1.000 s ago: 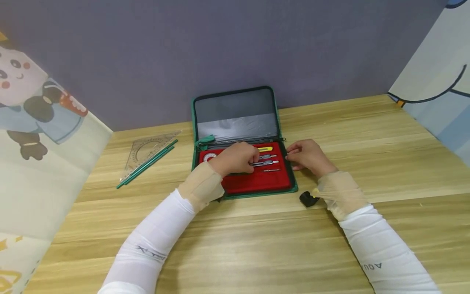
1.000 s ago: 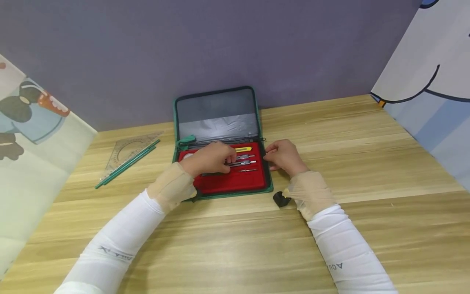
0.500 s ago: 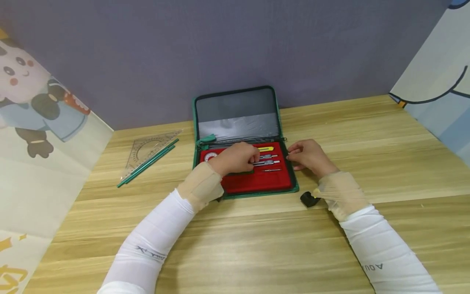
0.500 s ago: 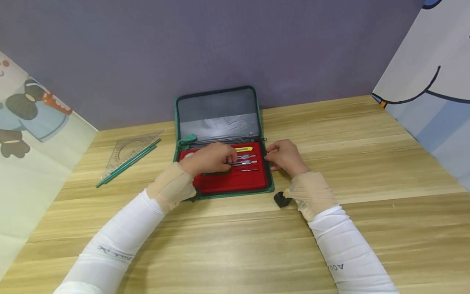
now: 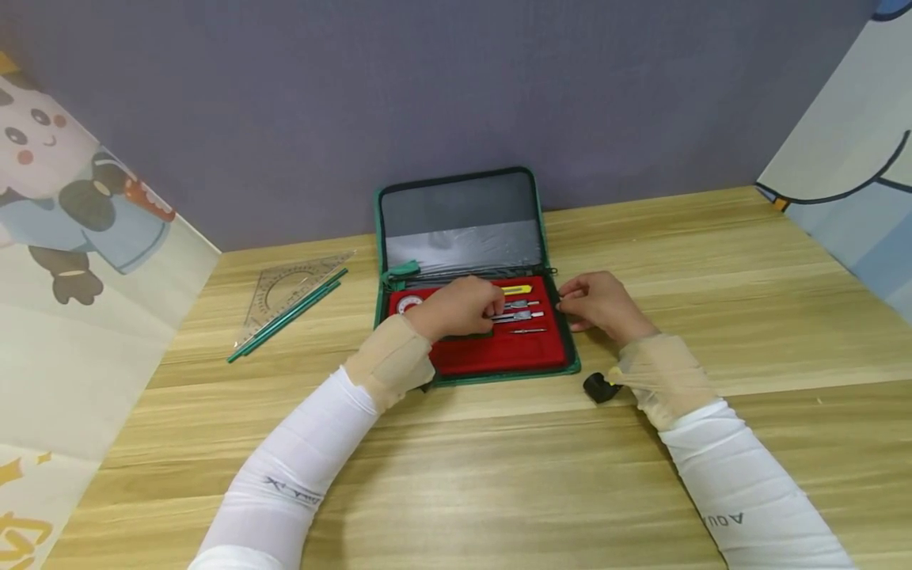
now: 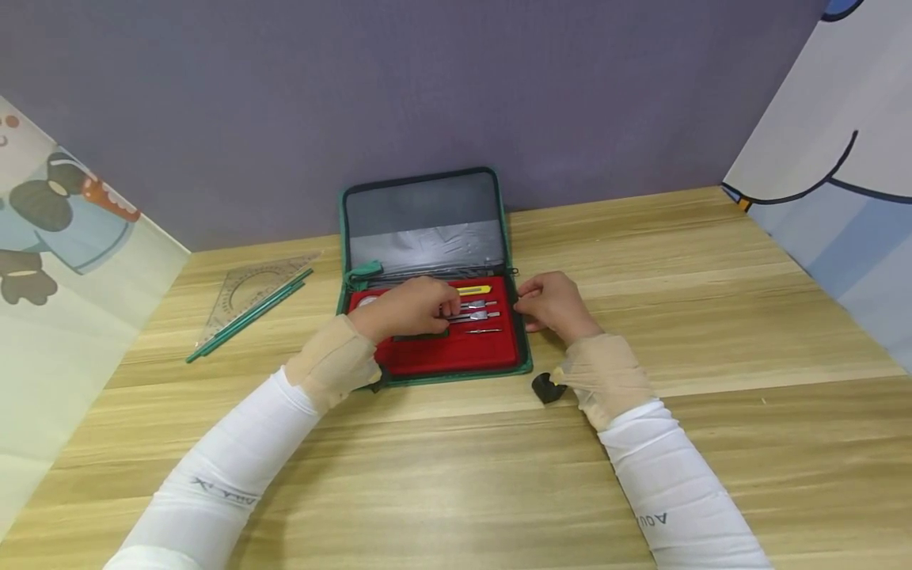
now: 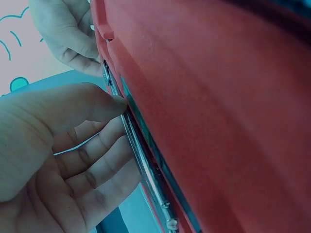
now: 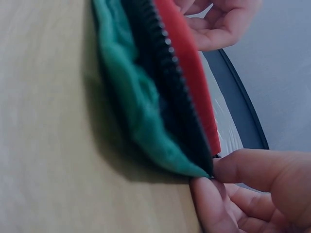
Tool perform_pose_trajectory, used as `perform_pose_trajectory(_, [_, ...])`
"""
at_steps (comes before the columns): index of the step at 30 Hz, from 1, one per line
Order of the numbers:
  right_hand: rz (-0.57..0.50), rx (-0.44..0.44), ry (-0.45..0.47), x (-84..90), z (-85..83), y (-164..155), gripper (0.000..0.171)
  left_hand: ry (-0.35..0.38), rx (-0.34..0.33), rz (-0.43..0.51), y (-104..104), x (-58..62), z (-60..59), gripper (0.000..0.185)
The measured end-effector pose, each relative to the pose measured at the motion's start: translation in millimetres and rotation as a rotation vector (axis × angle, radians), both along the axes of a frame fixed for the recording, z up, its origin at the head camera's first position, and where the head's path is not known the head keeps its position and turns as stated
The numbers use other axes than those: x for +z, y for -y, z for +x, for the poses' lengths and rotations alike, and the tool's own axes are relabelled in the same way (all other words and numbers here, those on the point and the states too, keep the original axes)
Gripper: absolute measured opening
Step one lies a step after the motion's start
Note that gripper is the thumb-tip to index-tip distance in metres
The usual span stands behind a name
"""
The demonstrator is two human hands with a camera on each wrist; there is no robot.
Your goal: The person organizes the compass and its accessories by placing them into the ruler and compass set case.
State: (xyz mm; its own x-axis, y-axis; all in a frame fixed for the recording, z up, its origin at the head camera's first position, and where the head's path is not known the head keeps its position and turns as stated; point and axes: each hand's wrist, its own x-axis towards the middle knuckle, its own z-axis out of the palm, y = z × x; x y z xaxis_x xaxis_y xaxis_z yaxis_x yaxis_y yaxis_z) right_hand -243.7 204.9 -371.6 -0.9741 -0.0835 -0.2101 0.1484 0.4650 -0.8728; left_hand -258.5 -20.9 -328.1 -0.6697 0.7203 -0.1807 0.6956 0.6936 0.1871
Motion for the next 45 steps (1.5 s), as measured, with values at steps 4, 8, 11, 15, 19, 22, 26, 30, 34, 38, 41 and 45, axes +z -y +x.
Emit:
perform_pose_trajectory(4, [0.007, 0.005, -0.002, 0.1, 0.0, 0.1, 0.035, 0.008, 0.007, 0.002, 0.0, 0.2, 0.3, 0.010])
perform_pose_trajectory(8, [0.014, 0.010, 0.000, -0.1, -0.3, 0.0, 0.036, 0.018, 0.009, 0.011, 0.4, 0.1, 0.1, 0.010])
perform_pose_trajectory(11, [0.017, 0.007, 0.008, -0.5, -0.7, 0.2, 0.036, 0.014, 0.011, 0.010, 0.7, -0.6, -0.2, 0.010])
perform_pose_trajectory(15, [0.014, -0.004, 0.010, -1.5, -1.2, 0.5, 0.035, 0.015, 0.008, 0.024, 0.0, -2.2, -0.1, 0.013])
perform_pose_trajectory(19, [0.004, -0.001, 0.006, -2.5, -0.9, 0.5, 0.035, 0.018, -0.015, 0.042, -2.3, -4.9, 0.6, 0.018])
perform_pose_trajectory(22, [0.000, 0.002, 0.005, -2.1, -0.4, 0.7, 0.035, 0.009, -0.026, 0.040, -4.0, -6.2, 0.6, 0.020])
perform_pose_trajectory(26, [0.000, 0.001, 0.002, -1.5, -0.5, 0.5, 0.035, 0.004, -0.020, 0.037, -5.5, -6.0, 0.2, 0.020])
perform_pose_trajectory(30, [-0.004, 0.000, 0.001, -1.2, -0.5, 0.4, 0.035, 0.007, -0.015, 0.042, -5.9, -5.6, 0.0, 0.021])
perform_pose_trajectory(34, [0.005, 0.001, 0.001, -0.4, 0.0, 0.6, 0.035, 0.018, 0.004, 0.050, -3.3, -4.1, 1.5, 0.023])
perform_pose_trajectory(38, [0.007, 0.011, -0.001, -0.3, 1.2, 1.9, 0.036, -0.006, 0.007, 0.051, 4.6, 0.5, 5.2, 0.027])
perform_pose_trajectory(41, [-0.003, 0.020, -0.009, -0.5, 1.6, 1.8, 0.037, -0.037, 0.004, 0.051, 14.2, 7.6, 9.1, 0.030])
perform_pose_trajectory(45, [-0.015, 0.024, -0.020, -2.2, -0.3, -0.6, 0.037, -0.063, 0.030, 0.083, 34.2, 17.8, 13.8, 0.031])
